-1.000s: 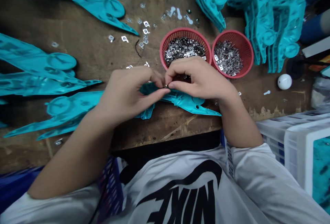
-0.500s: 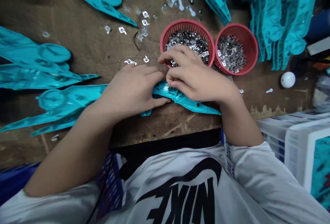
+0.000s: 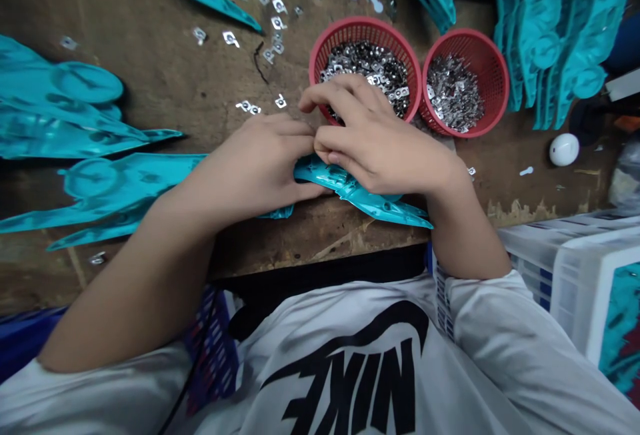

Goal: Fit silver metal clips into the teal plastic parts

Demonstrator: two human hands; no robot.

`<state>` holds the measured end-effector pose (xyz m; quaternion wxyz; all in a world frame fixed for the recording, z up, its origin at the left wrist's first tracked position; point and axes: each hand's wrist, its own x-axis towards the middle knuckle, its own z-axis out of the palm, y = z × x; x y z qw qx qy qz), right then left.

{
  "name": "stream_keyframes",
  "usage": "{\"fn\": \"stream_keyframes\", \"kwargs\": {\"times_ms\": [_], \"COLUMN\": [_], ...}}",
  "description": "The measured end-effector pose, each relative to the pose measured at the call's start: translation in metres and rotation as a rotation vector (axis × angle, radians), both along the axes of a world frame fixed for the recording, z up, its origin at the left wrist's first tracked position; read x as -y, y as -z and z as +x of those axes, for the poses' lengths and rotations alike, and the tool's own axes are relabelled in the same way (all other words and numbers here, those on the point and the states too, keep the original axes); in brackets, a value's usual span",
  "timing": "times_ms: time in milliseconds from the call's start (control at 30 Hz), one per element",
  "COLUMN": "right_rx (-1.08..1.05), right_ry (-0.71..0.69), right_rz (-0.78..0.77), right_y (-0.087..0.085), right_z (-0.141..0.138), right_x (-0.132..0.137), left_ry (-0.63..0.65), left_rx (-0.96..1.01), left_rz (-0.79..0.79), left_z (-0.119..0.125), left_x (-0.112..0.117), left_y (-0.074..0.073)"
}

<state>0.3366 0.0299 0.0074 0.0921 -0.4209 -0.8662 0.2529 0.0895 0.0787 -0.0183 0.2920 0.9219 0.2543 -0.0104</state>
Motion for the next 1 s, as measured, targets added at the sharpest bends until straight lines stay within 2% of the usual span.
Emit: {"fn": "stream_keyframes", "kwargs": {"times_ms": [100, 200, 567, 767, 900, 1000], "right_rx": [0.021, 0.037, 0.029, 0.045, 0.072, 0.086], "right_ry": [-0.03, -0.036, -0.039, 0.011, 0.003, -0.012], "right_rz": [0.002, 0.022, 0.055, 0.041, 0.008, 0.01], "right_y": [-0.001, 0.001, 0.004, 0.004, 0.002, 0.001], "right_z": [0.0, -0.002, -0.006, -0.01, -0.009, -0.009], "right_x": [-0.001, 0.0, 0.001, 0.002, 0.002, 0.001], "left_ry": [-0.04, -0.031, -0.106, -0.11, -0.108, -0.105], "left_rx": [0.132, 0.13, 0.012, 0.019, -0.086, -0.054], "left_rz": [-0.024, -0.02, -0.008, 0.005, 0.003, 0.006], "left_z": [-0.002, -0.003, -0.001, 0.001, 0.004, 0.003], "left_x": [-0.002, -0.002, 0.003, 0.005, 0.006, 0.005], "left_y": [0.009, 0.011, 0.004, -0.001, -0.006, -0.004]}}
